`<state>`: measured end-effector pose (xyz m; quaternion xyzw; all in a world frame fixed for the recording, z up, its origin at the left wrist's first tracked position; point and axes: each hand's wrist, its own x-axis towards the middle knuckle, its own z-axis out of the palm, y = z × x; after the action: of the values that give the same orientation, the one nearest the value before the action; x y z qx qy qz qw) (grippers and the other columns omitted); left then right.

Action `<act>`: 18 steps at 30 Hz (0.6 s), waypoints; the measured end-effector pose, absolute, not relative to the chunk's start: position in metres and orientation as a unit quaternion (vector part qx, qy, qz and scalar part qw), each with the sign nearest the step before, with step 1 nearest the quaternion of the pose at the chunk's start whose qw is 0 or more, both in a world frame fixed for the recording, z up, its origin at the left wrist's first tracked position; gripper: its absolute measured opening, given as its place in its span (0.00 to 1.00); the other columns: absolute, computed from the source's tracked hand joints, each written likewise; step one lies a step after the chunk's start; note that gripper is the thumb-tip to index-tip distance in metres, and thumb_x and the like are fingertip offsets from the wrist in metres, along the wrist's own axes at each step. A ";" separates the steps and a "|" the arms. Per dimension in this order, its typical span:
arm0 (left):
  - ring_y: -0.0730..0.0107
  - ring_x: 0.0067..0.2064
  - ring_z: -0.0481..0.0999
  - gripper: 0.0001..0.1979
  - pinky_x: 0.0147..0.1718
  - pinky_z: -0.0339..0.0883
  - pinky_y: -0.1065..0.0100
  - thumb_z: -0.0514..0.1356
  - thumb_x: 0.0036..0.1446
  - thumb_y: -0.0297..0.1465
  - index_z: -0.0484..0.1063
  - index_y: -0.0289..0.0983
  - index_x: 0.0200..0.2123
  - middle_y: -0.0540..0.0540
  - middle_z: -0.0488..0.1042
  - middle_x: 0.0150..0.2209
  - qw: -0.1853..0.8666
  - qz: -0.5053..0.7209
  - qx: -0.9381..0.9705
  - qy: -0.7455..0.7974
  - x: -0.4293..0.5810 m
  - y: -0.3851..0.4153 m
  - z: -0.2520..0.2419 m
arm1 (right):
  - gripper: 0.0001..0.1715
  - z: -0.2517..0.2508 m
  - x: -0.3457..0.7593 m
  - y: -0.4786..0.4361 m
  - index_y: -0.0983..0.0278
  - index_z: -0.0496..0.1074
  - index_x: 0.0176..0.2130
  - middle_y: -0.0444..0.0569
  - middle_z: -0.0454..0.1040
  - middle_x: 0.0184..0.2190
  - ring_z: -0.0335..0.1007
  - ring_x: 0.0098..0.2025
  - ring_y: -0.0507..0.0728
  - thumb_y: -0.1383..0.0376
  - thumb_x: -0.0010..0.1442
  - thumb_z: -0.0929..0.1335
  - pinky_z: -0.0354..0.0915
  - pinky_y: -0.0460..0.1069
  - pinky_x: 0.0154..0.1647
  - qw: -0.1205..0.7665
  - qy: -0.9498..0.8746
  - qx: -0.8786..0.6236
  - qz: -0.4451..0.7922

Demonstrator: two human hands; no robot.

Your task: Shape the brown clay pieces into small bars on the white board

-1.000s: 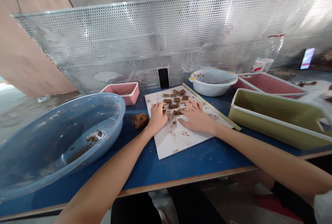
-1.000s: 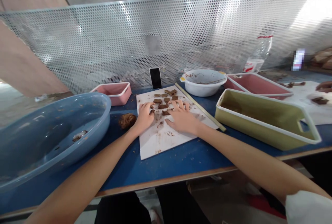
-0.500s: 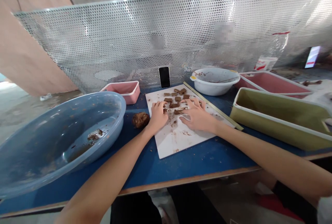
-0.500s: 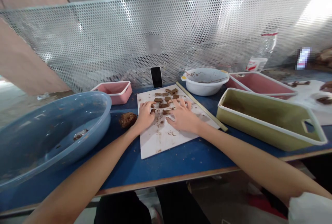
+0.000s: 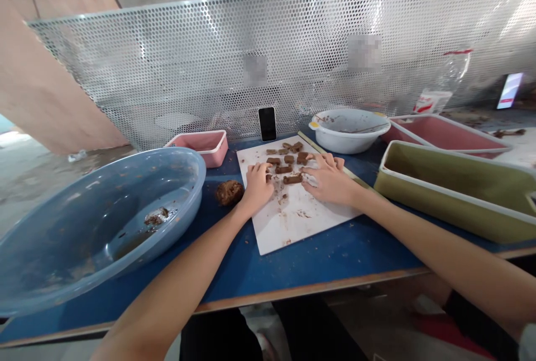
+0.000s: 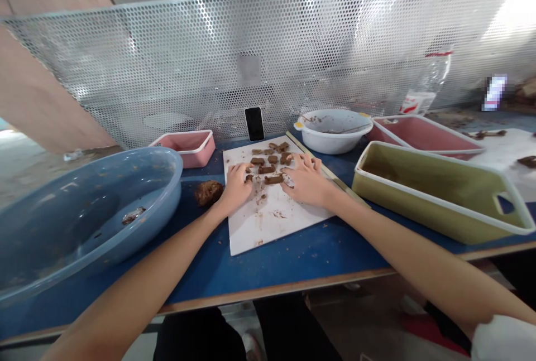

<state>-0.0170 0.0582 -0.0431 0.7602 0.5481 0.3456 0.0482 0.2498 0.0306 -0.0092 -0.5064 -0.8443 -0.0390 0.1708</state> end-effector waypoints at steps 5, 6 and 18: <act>0.44 0.63 0.72 0.29 0.69 0.67 0.43 0.56 0.55 0.16 0.77 0.38 0.58 0.38 0.80 0.57 0.053 0.351 0.760 0.545 -0.017 0.057 -0.042 | 0.25 -0.007 0.248 0.028 0.56 0.81 0.61 0.61 0.63 0.75 0.52 0.75 0.81 0.51 0.73 0.66 0.55 0.78 0.70 0.167 -0.844 -0.509 -0.038; 0.44 0.63 0.72 0.29 0.69 0.67 0.43 0.56 0.55 0.15 0.77 0.39 0.58 0.38 0.80 0.57 0.053 0.352 0.759 0.545 -0.017 0.057 -0.042 | 0.26 -0.008 0.247 0.028 0.55 0.81 0.62 0.61 0.63 0.75 0.52 0.75 0.81 0.51 0.73 0.66 0.55 0.77 0.70 0.167 -0.843 -0.510 -0.037; 0.44 0.63 0.72 0.28 0.68 0.67 0.44 0.55 0.55 0.15 0.78 0.38 0.57 0.37 0.79 0.57 0.054 0.347 0.766 0.539 -0.016 0.057 -0.042 | 0.39 0.071 0.362 0.023 0.66 0.81 0.64 0.72 0.78 0.57 0.74 0.61 0.74 0.43 0.81 0.58 0.57 0.71 0.61 0.225 -0.724 -0.614 -0.218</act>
<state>-0.0161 0.0568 -0.0423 0.7656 0.5388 0.3473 0.0542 0.3620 0.0230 0.0709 -0.6144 -0.7241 -0.2177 0.2254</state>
